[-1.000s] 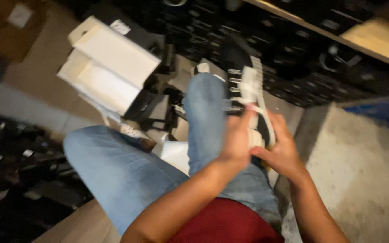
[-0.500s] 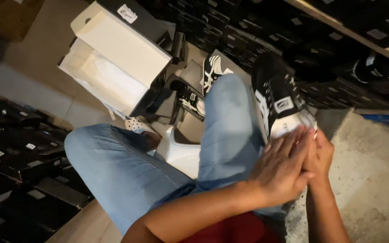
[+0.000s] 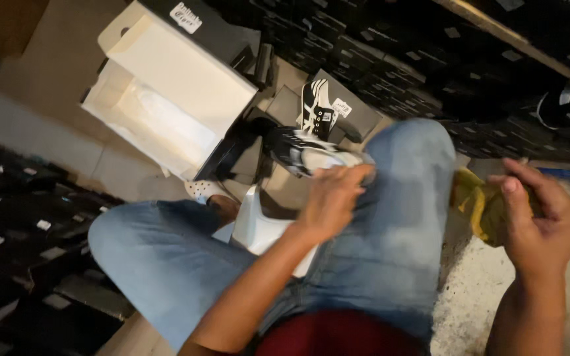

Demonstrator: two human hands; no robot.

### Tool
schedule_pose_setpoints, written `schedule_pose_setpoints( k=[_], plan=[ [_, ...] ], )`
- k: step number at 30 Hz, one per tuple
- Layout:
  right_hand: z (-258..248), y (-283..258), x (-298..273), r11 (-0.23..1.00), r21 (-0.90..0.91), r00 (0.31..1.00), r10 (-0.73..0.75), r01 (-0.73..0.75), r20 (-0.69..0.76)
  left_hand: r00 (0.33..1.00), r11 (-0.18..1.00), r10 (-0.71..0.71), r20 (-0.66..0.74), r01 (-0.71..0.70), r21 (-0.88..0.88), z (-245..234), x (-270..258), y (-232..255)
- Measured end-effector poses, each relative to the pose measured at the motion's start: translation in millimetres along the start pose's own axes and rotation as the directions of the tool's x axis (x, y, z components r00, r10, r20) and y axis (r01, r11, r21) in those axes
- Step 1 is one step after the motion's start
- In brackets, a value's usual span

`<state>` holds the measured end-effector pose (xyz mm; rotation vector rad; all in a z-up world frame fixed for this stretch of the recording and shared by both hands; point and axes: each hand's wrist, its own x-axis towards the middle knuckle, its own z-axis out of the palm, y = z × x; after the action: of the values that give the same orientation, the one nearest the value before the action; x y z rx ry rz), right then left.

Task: The person cleans a black and white shoe by wiping the upper, sole, and sides with a yellow cloth.

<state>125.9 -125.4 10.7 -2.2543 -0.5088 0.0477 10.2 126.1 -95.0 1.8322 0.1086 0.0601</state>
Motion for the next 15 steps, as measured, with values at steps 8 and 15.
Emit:
schedule_pose_setpoints(
  k=[8, 15],
  plan=[
    [36.1, 22.9, -5.3, 0.976, -0.219, 0.999, 0.029, -0.021, 0.038, 0.928, 0.461, -0.178, 0.328, -0.216, 0.861, -12.2, 51.3, -173.9],
    [37.4, 26.4, 12.8, 0.942, -0.264, 0.974, 0.224, -0.206, 0.038, 0.757, 0.476, -0.493, 0.429, -0.178, 0.861, -28.0, 110.4, -231.8]
  ],
)
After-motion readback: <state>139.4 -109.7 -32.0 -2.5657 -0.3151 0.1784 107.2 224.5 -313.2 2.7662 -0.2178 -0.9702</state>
